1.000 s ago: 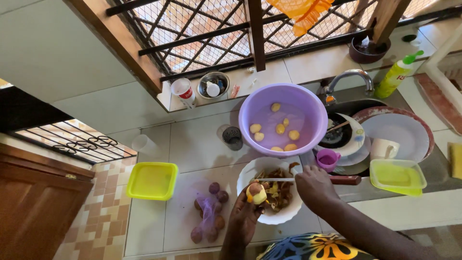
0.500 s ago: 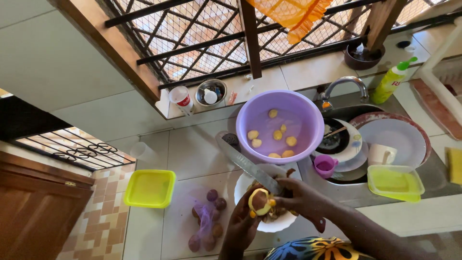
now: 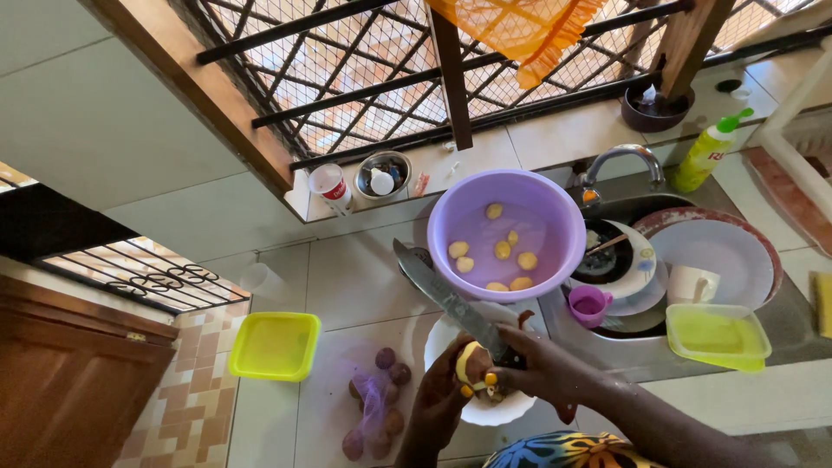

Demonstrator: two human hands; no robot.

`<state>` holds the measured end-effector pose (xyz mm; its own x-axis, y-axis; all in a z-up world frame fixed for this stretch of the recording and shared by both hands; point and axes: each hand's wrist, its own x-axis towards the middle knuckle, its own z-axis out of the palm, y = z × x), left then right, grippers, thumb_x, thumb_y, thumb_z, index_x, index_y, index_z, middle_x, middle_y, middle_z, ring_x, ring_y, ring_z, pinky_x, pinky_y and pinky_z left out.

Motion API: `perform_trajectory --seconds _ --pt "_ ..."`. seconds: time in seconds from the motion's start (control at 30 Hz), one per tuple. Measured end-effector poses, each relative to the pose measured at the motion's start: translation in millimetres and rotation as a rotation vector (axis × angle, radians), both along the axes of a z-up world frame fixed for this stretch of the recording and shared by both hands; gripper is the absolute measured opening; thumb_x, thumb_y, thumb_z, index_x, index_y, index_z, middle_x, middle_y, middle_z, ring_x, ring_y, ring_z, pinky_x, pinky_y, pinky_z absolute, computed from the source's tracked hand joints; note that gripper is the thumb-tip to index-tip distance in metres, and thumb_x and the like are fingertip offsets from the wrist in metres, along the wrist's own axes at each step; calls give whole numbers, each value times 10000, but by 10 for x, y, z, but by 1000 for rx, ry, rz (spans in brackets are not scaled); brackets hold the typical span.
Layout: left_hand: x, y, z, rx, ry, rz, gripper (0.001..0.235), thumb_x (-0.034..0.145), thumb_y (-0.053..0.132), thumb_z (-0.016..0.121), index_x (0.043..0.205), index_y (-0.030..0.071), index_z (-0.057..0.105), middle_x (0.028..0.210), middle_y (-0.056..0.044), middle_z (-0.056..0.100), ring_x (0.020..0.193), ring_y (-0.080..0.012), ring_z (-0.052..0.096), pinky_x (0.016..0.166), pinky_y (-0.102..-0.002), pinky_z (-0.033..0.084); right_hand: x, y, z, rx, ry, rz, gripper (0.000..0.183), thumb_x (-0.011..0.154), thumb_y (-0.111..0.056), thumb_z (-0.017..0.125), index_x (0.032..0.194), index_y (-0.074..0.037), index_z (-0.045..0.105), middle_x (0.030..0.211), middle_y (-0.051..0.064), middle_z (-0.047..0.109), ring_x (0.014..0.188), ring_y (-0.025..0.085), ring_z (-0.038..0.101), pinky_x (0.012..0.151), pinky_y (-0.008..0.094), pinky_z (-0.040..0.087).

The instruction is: The person peels potatoes using a knife over a white plate, collecting the peels. After peeling, the person drops the peeled potatoes into a purple bowl filled with water. The person repeats this process for several potatoes taken from a mesh bag on the counter.

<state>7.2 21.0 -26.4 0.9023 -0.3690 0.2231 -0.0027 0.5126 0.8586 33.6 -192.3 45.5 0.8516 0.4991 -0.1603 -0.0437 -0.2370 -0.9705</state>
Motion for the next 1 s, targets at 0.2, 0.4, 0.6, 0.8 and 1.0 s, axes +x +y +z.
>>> perform_trajectory --seconds 0.2,0.4,0.6,0.8,1.0 --pt "-1 -25 -135 -67 53 36 849 903 345 831 1531 -30 398 1382 -201 633 1244 -241 618 1110 -363 470 32 48 -296 -44 -89 -65 336 905 -396 704 1062 -101 748 959 -41 740 850 78 630 751 257 532" --pt "17 -51 -233 -41 64 95 839 897 322 815 1520 -57 400 1384 -203 625 1258 -250 595 1096 -355 467 -14 106 -140 166 30 -43 403 937 -336 641 1197 -49 750 1179 23 794 1060 123 720 923 290 604" --pt "1 -188 279 34 23 115 689 921 358 758 1413 -60 518 1295 -131 664 1206 -221 617 1052 -332 491 -54 107 -338 237 87 -100 404 947 -381 648 982 -6 794 850 -15 705 756 81 586 618 253 454" --pt "-30 -169 -223 106 211 266 658 898 10 691 1512 9 454 1479 -178 608 1303 -248 624 1077 -358 531 -84 126 8 -13 -14 -92 442 958 -431 527 1243 -153 721 1096 -49 788 1015 75 684 907 284 557" --pt "-48 -245 194 110 98 309 649 924 136 714 1498 -26 459 1416 -184 656 1258 -239 654 1049 -345 545 -91 166 -156 54 -188 -76 346 997 -346 553 1200 -101 688 1086 -1 765 967 112 669 853 292 547"
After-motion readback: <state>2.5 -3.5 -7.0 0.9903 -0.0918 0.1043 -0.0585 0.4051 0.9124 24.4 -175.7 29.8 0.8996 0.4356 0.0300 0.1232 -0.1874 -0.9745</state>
